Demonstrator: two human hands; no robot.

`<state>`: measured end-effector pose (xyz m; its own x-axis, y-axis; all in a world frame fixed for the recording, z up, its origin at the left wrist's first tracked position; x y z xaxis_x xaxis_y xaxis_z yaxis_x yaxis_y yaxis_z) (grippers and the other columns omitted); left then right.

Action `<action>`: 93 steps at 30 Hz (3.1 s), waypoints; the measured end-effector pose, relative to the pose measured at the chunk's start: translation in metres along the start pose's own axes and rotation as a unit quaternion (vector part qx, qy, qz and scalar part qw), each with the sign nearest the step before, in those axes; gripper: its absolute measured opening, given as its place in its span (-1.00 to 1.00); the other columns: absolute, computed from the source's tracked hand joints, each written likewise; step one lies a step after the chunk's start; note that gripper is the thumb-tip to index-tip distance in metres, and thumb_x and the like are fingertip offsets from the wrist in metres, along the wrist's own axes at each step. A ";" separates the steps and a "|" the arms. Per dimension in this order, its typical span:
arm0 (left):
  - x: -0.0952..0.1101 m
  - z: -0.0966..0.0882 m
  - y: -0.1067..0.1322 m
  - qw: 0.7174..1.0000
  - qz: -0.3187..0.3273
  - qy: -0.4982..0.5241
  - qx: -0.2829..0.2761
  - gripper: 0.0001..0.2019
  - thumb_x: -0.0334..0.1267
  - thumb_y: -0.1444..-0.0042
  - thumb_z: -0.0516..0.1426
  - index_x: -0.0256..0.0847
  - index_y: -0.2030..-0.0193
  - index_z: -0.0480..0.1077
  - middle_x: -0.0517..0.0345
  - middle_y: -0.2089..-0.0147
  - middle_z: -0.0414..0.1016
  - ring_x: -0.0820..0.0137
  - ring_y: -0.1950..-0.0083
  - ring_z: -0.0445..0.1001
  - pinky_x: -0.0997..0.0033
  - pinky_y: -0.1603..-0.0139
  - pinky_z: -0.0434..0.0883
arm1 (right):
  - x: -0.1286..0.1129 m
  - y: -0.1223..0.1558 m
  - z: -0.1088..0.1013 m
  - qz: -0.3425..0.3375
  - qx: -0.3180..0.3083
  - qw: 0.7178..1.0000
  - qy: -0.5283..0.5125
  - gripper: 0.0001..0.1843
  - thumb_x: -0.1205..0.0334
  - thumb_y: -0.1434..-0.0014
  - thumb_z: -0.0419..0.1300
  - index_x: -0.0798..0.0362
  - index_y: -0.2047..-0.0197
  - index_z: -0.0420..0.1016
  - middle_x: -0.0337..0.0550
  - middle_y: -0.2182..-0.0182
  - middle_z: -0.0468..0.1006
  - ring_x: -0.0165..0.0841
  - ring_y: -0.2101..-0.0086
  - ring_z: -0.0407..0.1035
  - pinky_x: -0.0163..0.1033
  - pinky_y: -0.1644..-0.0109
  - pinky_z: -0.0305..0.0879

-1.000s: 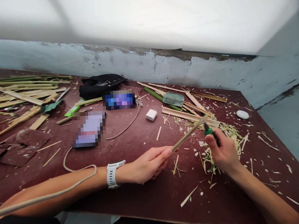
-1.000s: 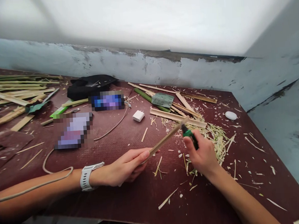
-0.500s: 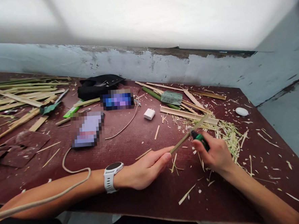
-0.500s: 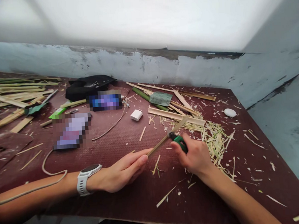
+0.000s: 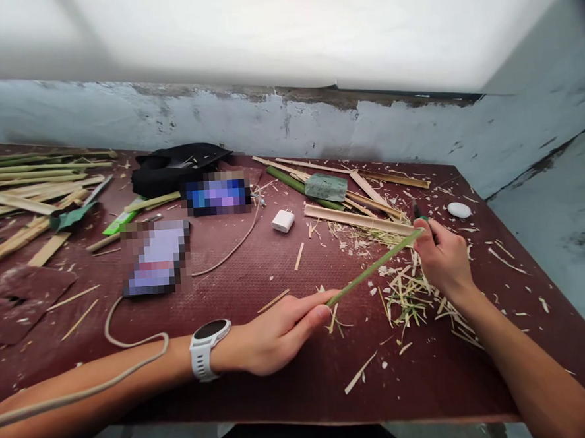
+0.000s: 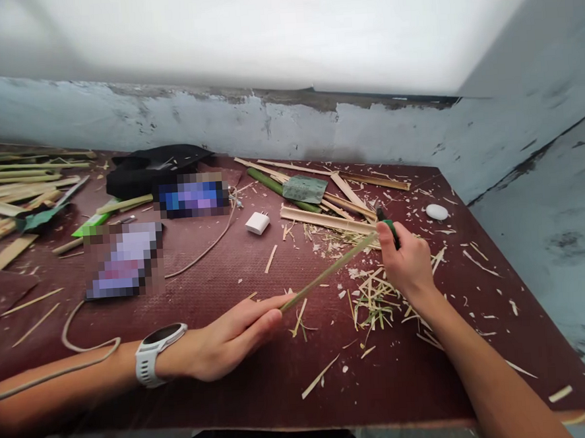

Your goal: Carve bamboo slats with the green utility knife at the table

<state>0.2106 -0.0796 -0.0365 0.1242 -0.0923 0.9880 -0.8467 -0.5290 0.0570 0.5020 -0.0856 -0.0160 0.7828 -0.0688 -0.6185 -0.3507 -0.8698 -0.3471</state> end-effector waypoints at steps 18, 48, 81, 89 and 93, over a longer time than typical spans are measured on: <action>-0.023 0.010 -0.006 0.991 -0.105 0.060 -0.058 -0.59 0.12 -0.46 -0.14 -0.18 0.20 0.20 0.23 0.37 0.50 0.60 0.60 0.42 0.67 0.63 0.22 | -0.027 0.022 0.020 0.028 -0.052 0.974 -0.218 -0.40 -0.03 -0.07 0.47 -0.12 -0.13 0.42 -0.42 0.60 0.24 -0.44 0.63 0.12 -0.31 0.64 0.09; -0.027 -0.052 -0.022 0.919 0.072 0.266 0.282 -0.66 -0.12 -0.19 0.34 -0.32 0.06 0.43 -0.02 0.22 0.68 0.31 0.23 0.69 0.29 0.07 0.64 | 0.025 -0.011 0.002 0.216 0.128 0.881 -0.401 -0.78 0.05 -0.11 0.39 0.01 0.35 0.54 -0.25 0.53 0.40 -0.49 0.68 0.10 -0.22 0.69 0.00; -0.030 -0.068 -0.032 0.880 0.012 0.349 0.322 -0.78 -0.13 -0.26 0.20 -0.24 0.11 0.36 0.03 0.28 0.65 0.32 0.25 0.65 0.35 0.19 0.59 | -0.056 0.061 0.046 -0.132 -0.299 0.934 -0.146 -0.63 0.05 -0.25 0.31 -0.09 -0.06 0.37 -0.21 0.27 0.57 -0.33 0.34 0.45 -0.24 0.24 0.40; -0.025 -0.047 -0.027 0.942 -0.095 0.277 0.165 -0.82 -0.21 -0.22 0.15 -0.20 0.09 0.33 0.26 0.65 0.43 0.43 0.74 0.35 0.58 0.77 0.29 | -0.036 0.042 0.044 -0.077 -0.229 0.962 -0.125 -0.54 -0.05 -0.41 0.07 -0.04 -0.27 0.29 -0.03 0.03 0.56 -0.20 0.13 0.50 -0.06 -0.03 0.42; -0.026 -0.022 -0.025 0.953 -0.107 0.283 0.033 -0.93 -0.24 -0.24 0.04 -0.15 0.19 0.21 0.19 0.50 0.54 0.48 0.76 0.33 0.63 0.81 0.20 | -0.032 0.041 0.044 -0.090 -0.192 0.976 -0.057 -0.43 -0.10 -0.42 0.04 -0.02 -0.37 0.22 0.06 -0.10 0.54 -0.09 -0.03 0.48 0.02 -0.14 0.37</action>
<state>0.2171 -0.0457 -0.0603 -0.0247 0.4830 0.8753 -0.7972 -0.5378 0.2742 0.4400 -0.0980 -0.0412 0.7440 0.1370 -0.6540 0.0219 -0.9832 -0.1810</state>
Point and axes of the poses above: each hand's wrist, its own y-axis away from the middle knuckle, its own z-axis out of the palm, x = y × z, the point moved 5 cm from there along -y, towards the middle knuckle
